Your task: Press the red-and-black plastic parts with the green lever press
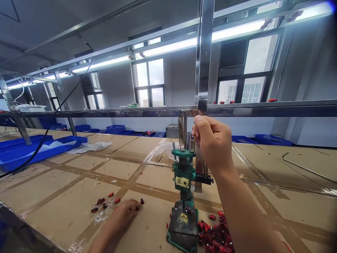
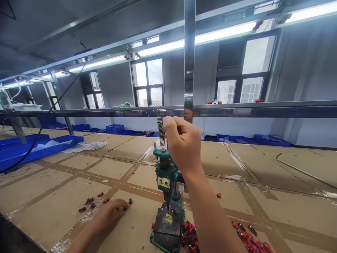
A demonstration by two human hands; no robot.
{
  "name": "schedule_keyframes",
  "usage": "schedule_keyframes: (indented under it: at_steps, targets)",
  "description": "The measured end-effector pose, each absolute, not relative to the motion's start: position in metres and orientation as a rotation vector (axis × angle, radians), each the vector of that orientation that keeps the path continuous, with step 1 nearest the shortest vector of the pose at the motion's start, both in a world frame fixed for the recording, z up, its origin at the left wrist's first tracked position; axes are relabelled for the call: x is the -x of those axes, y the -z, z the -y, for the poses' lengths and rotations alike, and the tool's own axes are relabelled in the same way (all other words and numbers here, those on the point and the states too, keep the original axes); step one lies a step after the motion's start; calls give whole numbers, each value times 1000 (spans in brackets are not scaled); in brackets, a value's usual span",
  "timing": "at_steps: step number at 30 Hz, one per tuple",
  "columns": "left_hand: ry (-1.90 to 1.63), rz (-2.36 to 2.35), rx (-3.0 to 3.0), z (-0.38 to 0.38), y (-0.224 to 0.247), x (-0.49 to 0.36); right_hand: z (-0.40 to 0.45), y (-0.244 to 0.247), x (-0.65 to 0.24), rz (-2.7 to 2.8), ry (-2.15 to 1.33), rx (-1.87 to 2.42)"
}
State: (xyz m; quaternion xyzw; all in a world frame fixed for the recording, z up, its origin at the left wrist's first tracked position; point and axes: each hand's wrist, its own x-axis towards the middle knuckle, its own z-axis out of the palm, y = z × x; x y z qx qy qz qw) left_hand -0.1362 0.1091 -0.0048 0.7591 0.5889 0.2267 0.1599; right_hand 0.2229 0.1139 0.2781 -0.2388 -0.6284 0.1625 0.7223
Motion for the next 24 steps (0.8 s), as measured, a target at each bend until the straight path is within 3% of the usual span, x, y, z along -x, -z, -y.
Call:
schedule_keyframes:
  at_steps: [5,8,13,18,24]
  targets:
    - [-583,-1562,-2249,-124,14,148,-114,-278,-223,1395,-306,534]
    - [-735,-1657,-2141,-124,14,133,-114,-276,-224,1398,-294,531]
    - [-1164,-1633,-1574,-113,17,44,-114,-275,-225,1414,-328,493]
    - [-1133,-1374,-1394,-101,28,-56,-114,-277,-226,1423,-358,462]
    - [-1157,-1439,-1407,-99,47,-75,-116,-275,-226,1433,-370,434]
